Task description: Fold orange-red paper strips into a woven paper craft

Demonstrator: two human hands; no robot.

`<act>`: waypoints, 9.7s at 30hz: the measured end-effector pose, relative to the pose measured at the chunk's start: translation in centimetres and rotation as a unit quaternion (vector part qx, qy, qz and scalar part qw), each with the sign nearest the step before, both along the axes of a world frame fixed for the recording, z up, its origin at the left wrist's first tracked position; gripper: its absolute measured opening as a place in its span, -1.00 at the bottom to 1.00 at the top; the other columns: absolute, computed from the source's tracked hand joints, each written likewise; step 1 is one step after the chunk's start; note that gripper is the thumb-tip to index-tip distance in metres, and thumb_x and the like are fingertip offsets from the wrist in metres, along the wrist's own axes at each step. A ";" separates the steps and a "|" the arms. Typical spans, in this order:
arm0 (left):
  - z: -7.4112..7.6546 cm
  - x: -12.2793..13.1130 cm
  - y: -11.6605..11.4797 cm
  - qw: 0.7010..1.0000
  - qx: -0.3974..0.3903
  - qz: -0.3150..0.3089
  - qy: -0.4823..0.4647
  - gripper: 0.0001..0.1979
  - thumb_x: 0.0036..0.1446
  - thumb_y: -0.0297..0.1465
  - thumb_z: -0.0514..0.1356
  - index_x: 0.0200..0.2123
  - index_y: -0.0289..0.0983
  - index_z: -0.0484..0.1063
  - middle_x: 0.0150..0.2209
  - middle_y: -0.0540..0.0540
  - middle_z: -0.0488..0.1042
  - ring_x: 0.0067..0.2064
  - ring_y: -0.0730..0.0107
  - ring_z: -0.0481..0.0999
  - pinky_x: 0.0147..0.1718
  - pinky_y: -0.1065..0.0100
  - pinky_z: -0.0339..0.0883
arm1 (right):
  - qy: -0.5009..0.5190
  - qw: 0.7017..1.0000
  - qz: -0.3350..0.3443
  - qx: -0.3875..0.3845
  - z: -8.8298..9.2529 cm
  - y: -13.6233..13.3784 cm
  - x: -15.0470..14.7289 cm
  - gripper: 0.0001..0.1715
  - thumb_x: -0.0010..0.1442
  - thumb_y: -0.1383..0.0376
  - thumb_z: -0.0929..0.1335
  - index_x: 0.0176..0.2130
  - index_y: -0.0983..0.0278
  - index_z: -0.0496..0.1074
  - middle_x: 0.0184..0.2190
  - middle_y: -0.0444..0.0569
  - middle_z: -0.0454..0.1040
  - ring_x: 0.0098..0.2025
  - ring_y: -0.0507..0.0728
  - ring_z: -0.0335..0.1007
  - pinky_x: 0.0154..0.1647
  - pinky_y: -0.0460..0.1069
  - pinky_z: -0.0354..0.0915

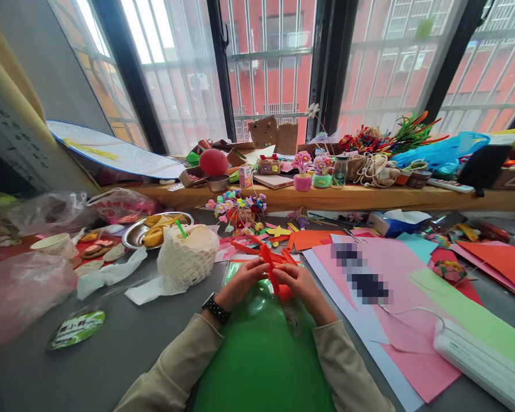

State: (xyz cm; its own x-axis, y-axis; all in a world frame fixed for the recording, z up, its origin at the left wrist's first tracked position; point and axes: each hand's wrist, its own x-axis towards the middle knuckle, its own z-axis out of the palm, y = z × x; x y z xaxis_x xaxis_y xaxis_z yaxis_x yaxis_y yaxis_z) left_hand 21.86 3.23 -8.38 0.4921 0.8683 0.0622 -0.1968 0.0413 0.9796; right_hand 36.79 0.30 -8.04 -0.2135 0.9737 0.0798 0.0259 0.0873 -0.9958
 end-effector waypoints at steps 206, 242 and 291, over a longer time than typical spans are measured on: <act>-1.2 0.6 0.7 0.988 0.057 0.125 0.073 -0.76 -0.18 -0.25 0.13 -0.54 -0.35 0.26 -0.60 0.02 0.31 -0.55 0.51 0.35 -0.54 0.48 0.19 | -0.058 0.997 -0.045 0.031 -2.2 1.3 -0.2 -0.74 -0.06 0.18 0.25 -0.61 0.32 0.27 -0.68 -0.15 0.29 -0.65 -0.05 0.17 -0.60 -0.13 0.13; -0.9 0.5 0.3 0.988 0.086 0.098 0.086 -0.72 -0.21 -0.22 0.15 -0.56 -0.36 0.32 -0.62 -0.02 0.36 -0.54 0.50 0.33 -0.51 0.46 0.19 | -0.131 0.977 -0.101 0.134 -2.2 1.4 0.2 -0.76 -0.05 0.17 0.27 -0.44 0.29 0.37 -0.49 -0.06 0.43 -0.42 0.07 0.32 -0.41 -0.06 0.20; -1.3 0.6 0.6 0.997 -0.033 0.063 -0.028 -0.51 -0.38 -0.40 0.29 -0.29 -0.38 0.23 -0.44 -0.12 0.45 -0.42 0.40 0.44 -0.39 0.40 0.25 | -0.158 0.961 -0.130 0.183 -1.9 1.2 0.3 -0.75 -0.02 0.15 0.25 -0.52 0.28 0.36 -0.39 -0.02 0.30 -0.30 0.08 0.24 -0.43 -0.09 0.22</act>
State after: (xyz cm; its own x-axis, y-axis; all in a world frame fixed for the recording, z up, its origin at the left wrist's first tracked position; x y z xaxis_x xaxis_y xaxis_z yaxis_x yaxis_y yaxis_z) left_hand 22.46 3.81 -9.68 0.3754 0.9265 0.0271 -0.2590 0.0768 0.9628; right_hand 37.10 1.47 -9.94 -0.0359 0.9162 0.3992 0.3907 0.3805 -0.8382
